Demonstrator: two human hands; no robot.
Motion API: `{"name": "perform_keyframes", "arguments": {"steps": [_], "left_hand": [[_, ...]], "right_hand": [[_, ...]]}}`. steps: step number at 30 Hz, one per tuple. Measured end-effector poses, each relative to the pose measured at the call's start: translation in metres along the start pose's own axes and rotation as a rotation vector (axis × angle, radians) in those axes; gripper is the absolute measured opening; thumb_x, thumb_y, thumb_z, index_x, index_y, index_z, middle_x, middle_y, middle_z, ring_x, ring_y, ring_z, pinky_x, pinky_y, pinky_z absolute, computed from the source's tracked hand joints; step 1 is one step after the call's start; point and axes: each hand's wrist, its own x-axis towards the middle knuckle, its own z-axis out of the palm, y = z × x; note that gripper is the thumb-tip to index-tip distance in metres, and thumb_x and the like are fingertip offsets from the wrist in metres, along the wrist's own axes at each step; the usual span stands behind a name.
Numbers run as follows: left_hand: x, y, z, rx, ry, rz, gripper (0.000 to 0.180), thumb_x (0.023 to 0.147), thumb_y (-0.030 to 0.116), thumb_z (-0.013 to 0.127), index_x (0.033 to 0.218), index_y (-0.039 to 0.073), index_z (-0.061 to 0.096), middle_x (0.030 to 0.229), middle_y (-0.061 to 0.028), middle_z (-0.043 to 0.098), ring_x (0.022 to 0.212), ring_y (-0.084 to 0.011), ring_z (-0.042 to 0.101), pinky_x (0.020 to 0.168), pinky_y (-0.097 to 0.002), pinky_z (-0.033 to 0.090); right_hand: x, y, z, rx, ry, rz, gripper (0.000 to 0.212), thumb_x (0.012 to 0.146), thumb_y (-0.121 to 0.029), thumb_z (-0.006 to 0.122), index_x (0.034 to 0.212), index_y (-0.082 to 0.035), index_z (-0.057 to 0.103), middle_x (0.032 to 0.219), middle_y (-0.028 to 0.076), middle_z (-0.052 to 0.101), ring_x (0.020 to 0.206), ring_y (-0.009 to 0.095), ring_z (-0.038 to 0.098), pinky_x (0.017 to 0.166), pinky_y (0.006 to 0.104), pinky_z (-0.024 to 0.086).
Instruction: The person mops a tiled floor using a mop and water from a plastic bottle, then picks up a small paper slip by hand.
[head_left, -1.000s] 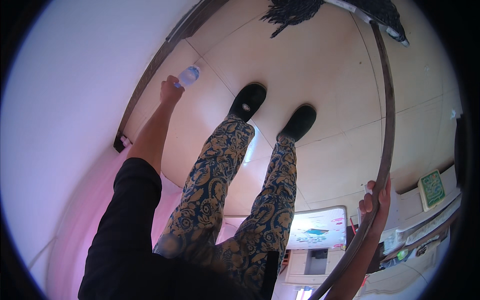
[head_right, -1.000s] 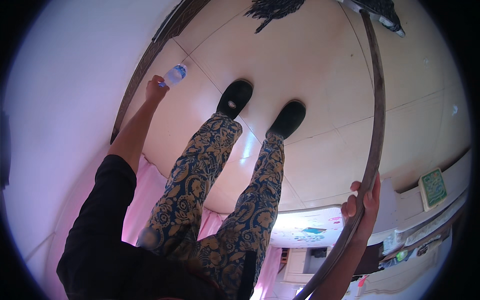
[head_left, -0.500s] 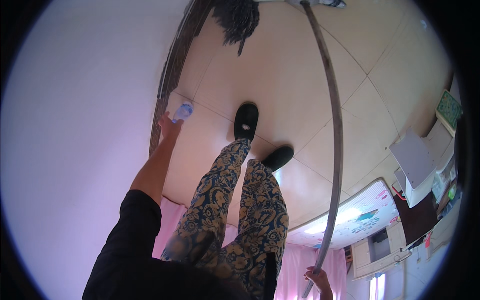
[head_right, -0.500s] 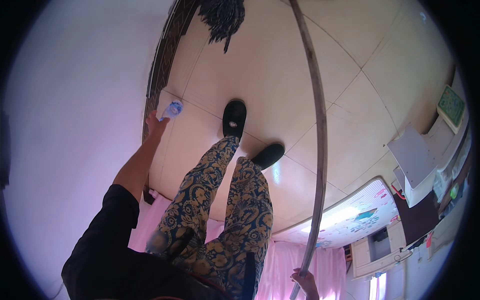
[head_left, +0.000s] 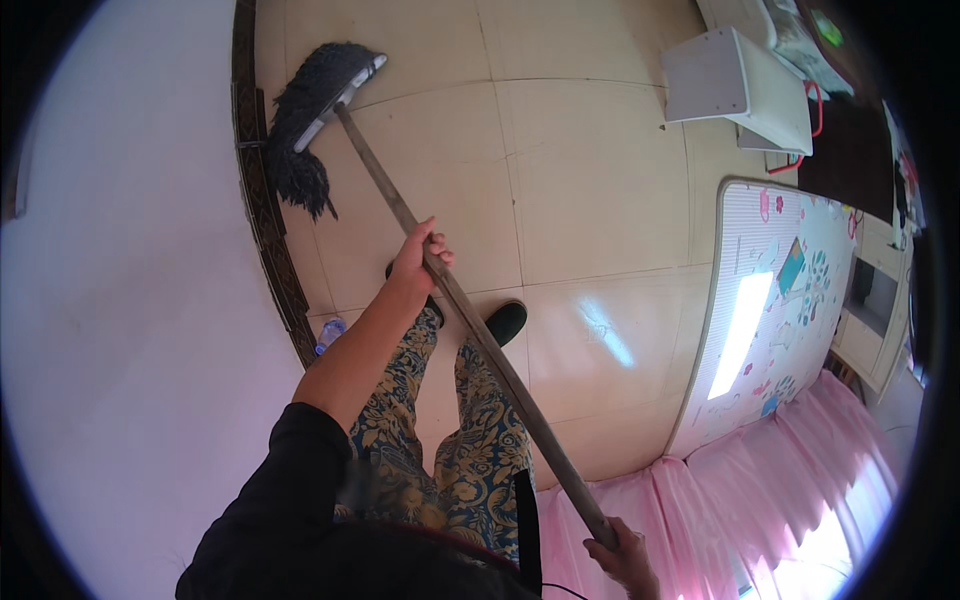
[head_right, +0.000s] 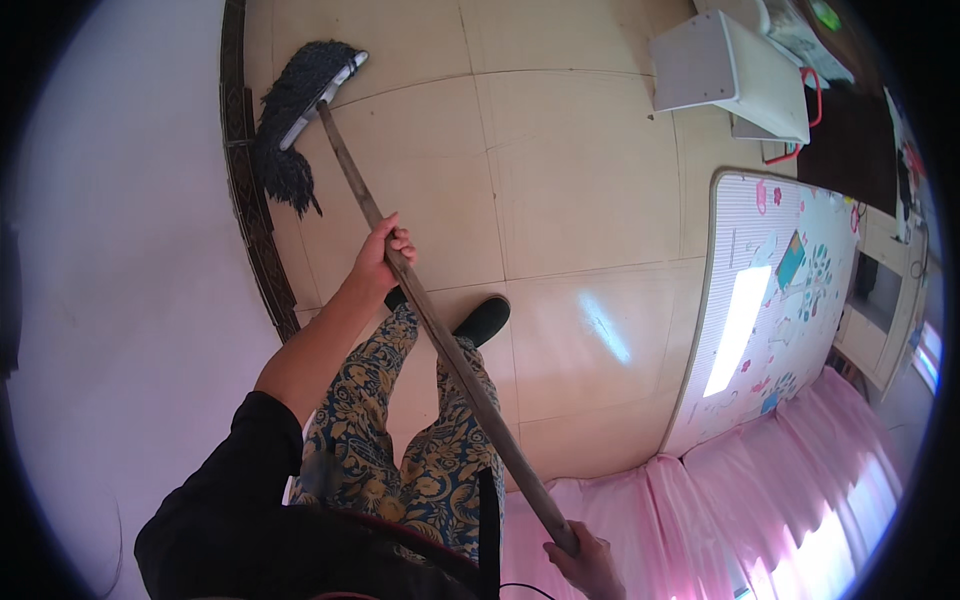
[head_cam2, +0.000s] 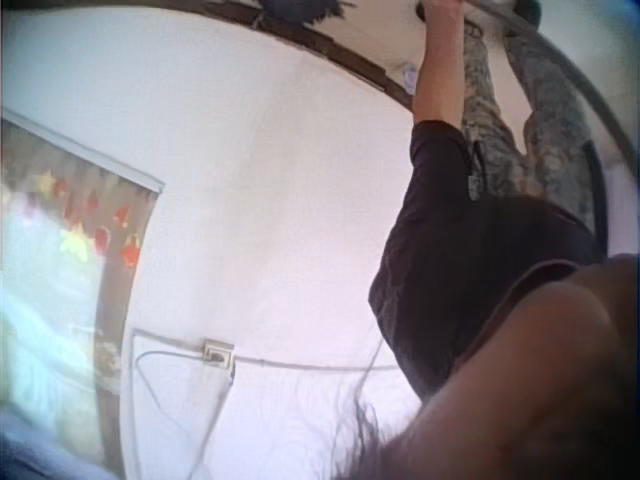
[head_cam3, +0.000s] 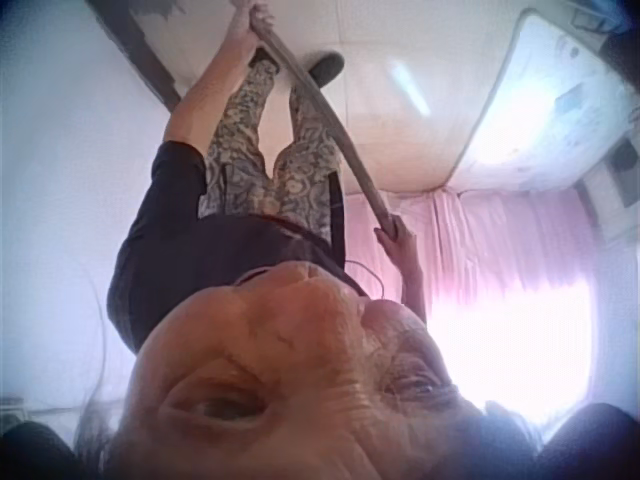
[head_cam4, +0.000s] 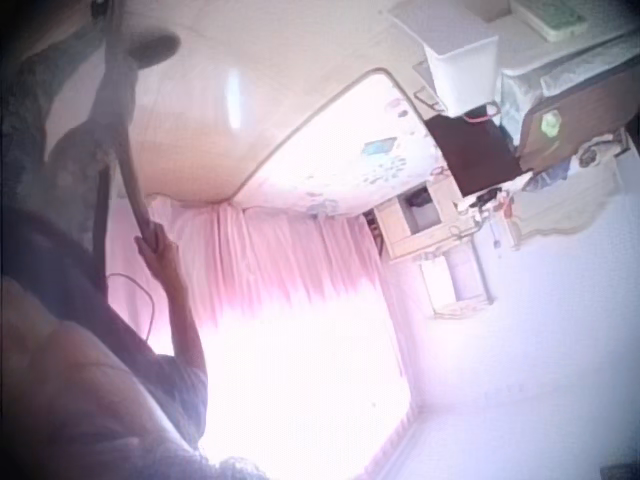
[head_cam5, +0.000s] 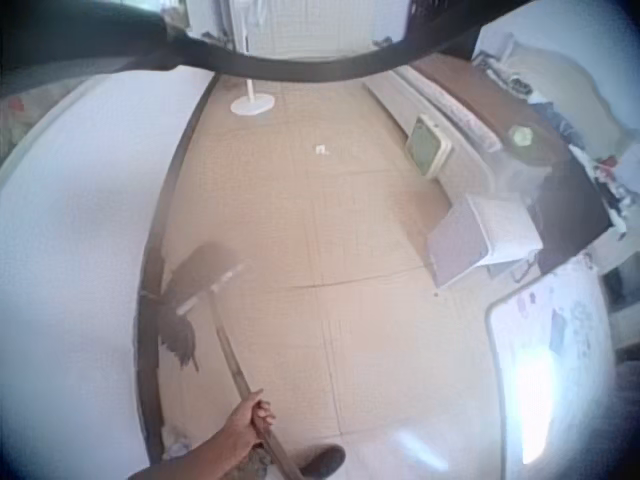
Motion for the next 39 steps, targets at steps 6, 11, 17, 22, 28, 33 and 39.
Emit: {"name": "perform_keyframes", "arguments": {"steps": [6, 11, 17, 22, 28, 33, 39], "left_hand": [[-0.102, -0.063, -0.016, 0.094, 0.140, -0.021, 0.024, 0.077, 0.022, 0.059, 0.061, 0.015, 0.042, 0.056, 0.0029, 0.046, 0.042, -0.0074, 0.044, 0.047, -0.0262, 0.038], [-0.153, -0.171, -0.006, 0.149, 0.173, -0.347, 0.026, 0.072, 0.022, 0.063, 0.061, 0.015, 0.041, 0.060, 0.0003, 0.045, 0.049, -0.0118, 0.044, 0.058, -0.0300, 0.038], [-0.185, -0.288, -0.043, 0.181, 0.196, -0.710, 0.026, 0.072, 0.024, 0.063, 0.061, 0.012, 0.043, 0.067, -0.0048, 0.049, 0.066, -0.0190, 0.050, 0.068, -0.0335, 0.042], [-0.141, -0.323, -0.075, 0.309, 0.287, -0.703, 0.026, 0.073, 0.025, 0.062, 0.061, 0.013, 0.042, 0.058, -0.0031, 0.047, 0.055, -0.0186, 0.049, 0.059, -0.0360, 0.042], [-0.105, -0.245, -0.072, 0.438, 0.289, -0.554, 0.032, 0.075, 0.028, 0.061, 0.058, 0.015, 0.036, 0.050, 0.0021, 0.039, 0.043, -0.0133, 0.043, 0.050, -0.0316, 0.039], [-0.041, -0.150, -0.034, 0.560, 0.250, -0.272, 0.030, 0.073, 0.026, 0.063, 0.066, 0.014, 0.036, 0.051, 0.0012, 0.039, 0.040, -0.0134, 0.040, 0.045, -0.0313, 0.037], [0.040, -0.040, 0.068, 0.668, 0.253, 0.003, 0.028, 0.072, 0.025, 0.063, 0.071, 0.011, 0.038, 0.053, -0.0026, 0.043, 0.039, -0.0162, 0.043, 0.040, -0.0324, 0.038]], "right_hand": [[-0.026, 0.176, 0.049, 0.203, 0.484, -0.135, 0.025, 0.071, -0.022, 0.064, 0.085, -0.003, 0.054, 0.056, 0.005, 0.054, 0.051, 0.012, 0.052, 0.048, 0.0252, 0.042], [-0.088, 0.322, 0.074, 0.958, 0.937, 0.424, 0.039, 0.076, -0.021, 0.059, 0.106, 0.001, 0.048, 0.079, 0.008, 0.055, 0.053, 0.009, 0.050, 0.044, 0.0204, 0.041], [-0.202, 0.420, 0.093, 1.434, 1.337, 0.552, 0.044, 0.079, -0.045, 0.049, 0.100, -0.007, 0.049, 0.091, 0.008, 0.054, 0.071, 0.015, 0.052, 0.062, 0.0266, 0.044], [-0.187, 0.316, 0.093, 1.354, 0.800, 0.443, 0.043, 0.080, -0.039, 0.051, 0.105, -0.004, 0.048, 0.093, 0.009, 0.055, 0.082, 0.019, 0.053, 0.071, 0.0294, 0.044], [-0.143, 0.248, 0.121, 1.498, 0.298, 0.564, 0.045, 0.077, -0.027, 0.052, 0.109, 0.001, 0.041, 0.088, 0.019, 0.056, 0.065, 0.030, 0.059, 0.048, 0.0401, 0.053], [-0.065, 0.187, 0.141, 1.517, -0.171, 0.239, 0.052, 0.072, -0.025, 0.061, 0.109, 0.004, 0.041, 0.079, 0.019, 0.056, 0.046, 0.019, 0.053, 0.038, 0.0261, 0.041], [0.018, 0.078, 0.101, 1.434, -0.306, 0.162, 0.051, 0.073, -0.017, 0.062, 0.115, 0.001, 0.038, 0.075, 0.013, 0.056, 0.042, 0.010, 0.045, 0.037, 0.0211, 0.036]]}}
